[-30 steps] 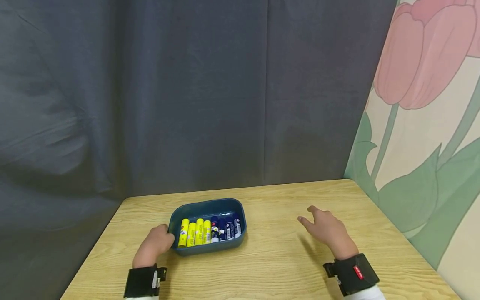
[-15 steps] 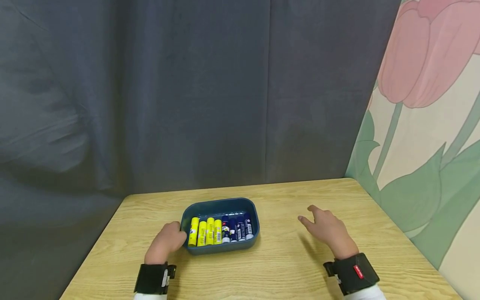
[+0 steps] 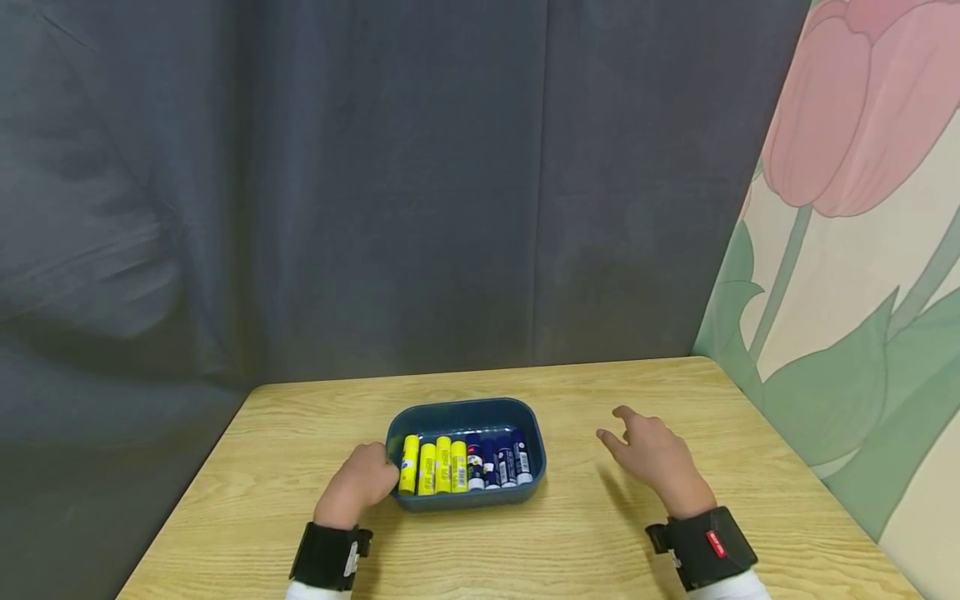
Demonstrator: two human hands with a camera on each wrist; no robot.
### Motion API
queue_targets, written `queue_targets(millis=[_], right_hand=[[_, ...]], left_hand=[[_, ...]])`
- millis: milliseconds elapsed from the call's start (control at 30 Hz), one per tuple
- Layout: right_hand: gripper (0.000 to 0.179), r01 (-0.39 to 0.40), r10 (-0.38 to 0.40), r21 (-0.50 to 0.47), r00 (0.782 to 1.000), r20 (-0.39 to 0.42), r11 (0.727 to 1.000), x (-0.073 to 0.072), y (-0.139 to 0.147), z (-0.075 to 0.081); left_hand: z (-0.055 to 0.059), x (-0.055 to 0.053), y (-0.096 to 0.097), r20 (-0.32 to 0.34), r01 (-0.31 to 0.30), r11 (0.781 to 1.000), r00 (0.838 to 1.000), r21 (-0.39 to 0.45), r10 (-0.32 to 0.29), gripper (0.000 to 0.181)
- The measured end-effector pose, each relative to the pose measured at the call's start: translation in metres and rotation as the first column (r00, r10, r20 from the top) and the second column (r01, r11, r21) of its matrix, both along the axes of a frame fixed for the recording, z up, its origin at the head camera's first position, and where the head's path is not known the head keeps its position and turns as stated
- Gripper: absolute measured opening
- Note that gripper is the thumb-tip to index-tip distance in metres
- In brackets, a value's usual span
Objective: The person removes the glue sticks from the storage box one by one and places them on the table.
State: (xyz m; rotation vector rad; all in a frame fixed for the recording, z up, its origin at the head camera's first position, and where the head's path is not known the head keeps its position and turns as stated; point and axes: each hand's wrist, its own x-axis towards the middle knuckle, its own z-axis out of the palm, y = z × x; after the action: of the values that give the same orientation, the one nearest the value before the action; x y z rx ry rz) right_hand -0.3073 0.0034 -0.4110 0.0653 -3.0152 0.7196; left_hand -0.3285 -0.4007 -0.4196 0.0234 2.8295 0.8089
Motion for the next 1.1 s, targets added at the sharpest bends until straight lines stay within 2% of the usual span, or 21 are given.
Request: queue_targets(millis=[133,367,667,767,900,1000,1100], right_hand=[[0.054,0.004,-0.004,0.003,1.000,-0.010,1.000,0.000,-0.001,0.000],[0.052,0.015,-0.015,0.025,1.000,-0.024,1.000,-0.001,-0.006,-0.002],[0.052,0.012,-0.012,0.032,1.000,-0.008,0.999,-0.006,-0.009,-0.002],[0.052,0.002,-0.002,0.023,1.000,-0.005,1.000,-0.006,-0.011,-0.003],[0.050,-0.001,0.001,0.026,1.000,-0.004,1.000,-0.006,-0.015,-0.007],[0.048,-0.001,0.001,0.038,1.000,-0.009,0.999,-0.007,-0.018,-0.009],[0.048,-0.006,0.007,0.044,1.000,-0.008,0.999,-0.008,-0.024,-0.011]], left_hand=[[-0.001,0.003,0.010,0.003,0.029,0.999,1.000,0.019,-0.029,0.011],[-0.005,0.007,0.026,-0.024,0.127,0.991,0.992,0.032,-0.126,0.019],[-0.006,0.014,0.043,-0.008,0.183,0.983,0.983,0.021,-0.183,0.016],[-0.006,0.017,0.047,0.006,0.187,0.982,0.982,0.024,-0.187,0.017],[-0.006,0.018,0.050,0.034,0.173,0.985,0.984,0.017,-0.173,0.041],[-0.006,0.016,0.053,-0.002,0.138,0.990,0.990,-0.016,-0.138,0.049],[-0.008,0.013,0.056,-0.100,0.081,0.993,0.991,-0.087,-0.089,0.048]])
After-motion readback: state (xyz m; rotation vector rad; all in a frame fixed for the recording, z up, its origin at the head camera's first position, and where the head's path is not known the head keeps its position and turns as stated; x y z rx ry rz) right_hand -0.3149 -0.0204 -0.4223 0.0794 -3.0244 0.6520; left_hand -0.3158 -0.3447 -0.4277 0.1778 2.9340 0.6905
